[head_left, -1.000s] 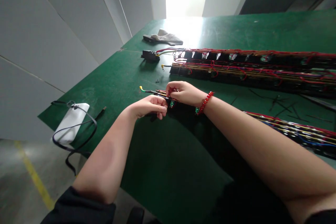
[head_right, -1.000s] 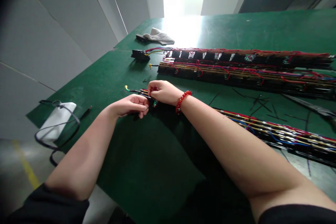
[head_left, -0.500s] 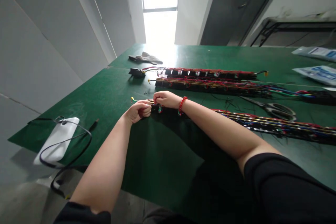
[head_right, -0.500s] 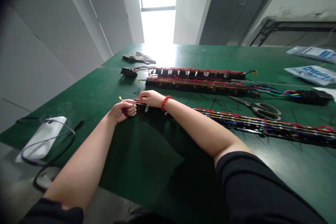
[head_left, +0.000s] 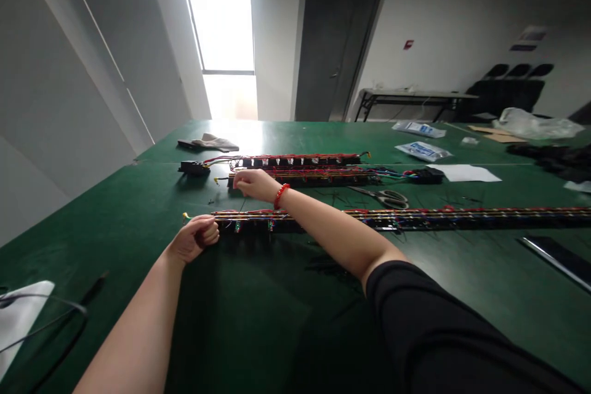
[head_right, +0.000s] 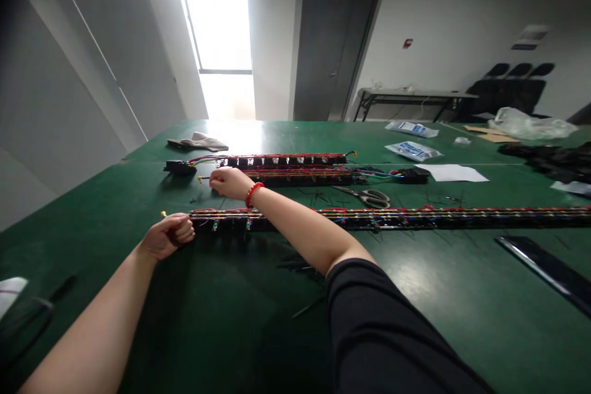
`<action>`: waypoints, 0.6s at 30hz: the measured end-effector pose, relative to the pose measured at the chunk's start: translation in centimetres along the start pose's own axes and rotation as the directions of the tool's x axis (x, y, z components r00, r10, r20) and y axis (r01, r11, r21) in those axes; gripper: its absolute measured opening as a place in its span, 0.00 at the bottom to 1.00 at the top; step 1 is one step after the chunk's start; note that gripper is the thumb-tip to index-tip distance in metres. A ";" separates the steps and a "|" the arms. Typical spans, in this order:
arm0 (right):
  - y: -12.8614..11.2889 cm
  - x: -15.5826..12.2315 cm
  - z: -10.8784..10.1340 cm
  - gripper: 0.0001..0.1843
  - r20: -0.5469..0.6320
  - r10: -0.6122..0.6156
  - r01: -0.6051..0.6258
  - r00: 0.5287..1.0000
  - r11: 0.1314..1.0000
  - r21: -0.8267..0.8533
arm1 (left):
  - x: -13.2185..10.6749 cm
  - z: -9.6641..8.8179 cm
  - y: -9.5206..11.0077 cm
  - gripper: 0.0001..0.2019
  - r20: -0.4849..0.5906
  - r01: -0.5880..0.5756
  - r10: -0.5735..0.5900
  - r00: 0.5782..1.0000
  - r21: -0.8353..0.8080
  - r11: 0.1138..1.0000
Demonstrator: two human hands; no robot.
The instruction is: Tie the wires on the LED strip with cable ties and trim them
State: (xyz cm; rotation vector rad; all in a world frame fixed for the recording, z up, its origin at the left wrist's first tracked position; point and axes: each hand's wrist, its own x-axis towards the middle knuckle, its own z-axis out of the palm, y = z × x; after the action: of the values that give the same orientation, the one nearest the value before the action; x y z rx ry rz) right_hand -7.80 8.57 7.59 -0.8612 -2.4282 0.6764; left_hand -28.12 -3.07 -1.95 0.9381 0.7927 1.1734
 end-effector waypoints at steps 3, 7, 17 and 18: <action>2.5 -1.1 -3.0 0.17 -0.149 0.064 -0.062 0.987 0.998 0.014 | -0.1 -0.2 -0.1 0.27 -0.021 0.005 -0.005 1.000 -0.014 1.000; 7.5 -4.3 -8.7 0.16 -0.354 0.220 -0.236 0.909 0.972 -0.002 | -0.1 -0.5 -0.2 0.28 -0.046 0.025 -0.027 0.999 -0.039 0.999; 18.7 -21.5 -21.1 0.15 -0.441 0.552 -0.692 0.707 0.669 -0.272 | -1.0 -2.5 -0.3 0.31 -0.104 0.065 -0.077 0.992 -0.116 0.991; 19.4 -22.8 -21.4 0.15 -0.402 0.587 -0.708 0.702 0.635 -0.309 | -1.1 -2.8 -0.2 0.31 -0.113 0.065 -0.079 0.990 -0.121 0.991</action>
State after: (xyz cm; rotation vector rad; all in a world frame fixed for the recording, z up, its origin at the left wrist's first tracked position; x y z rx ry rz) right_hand 28.75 12.65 6.61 -1.9560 -1.9975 0.1812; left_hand -30.75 -3.62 -3.27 0.7433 0.8358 1.2071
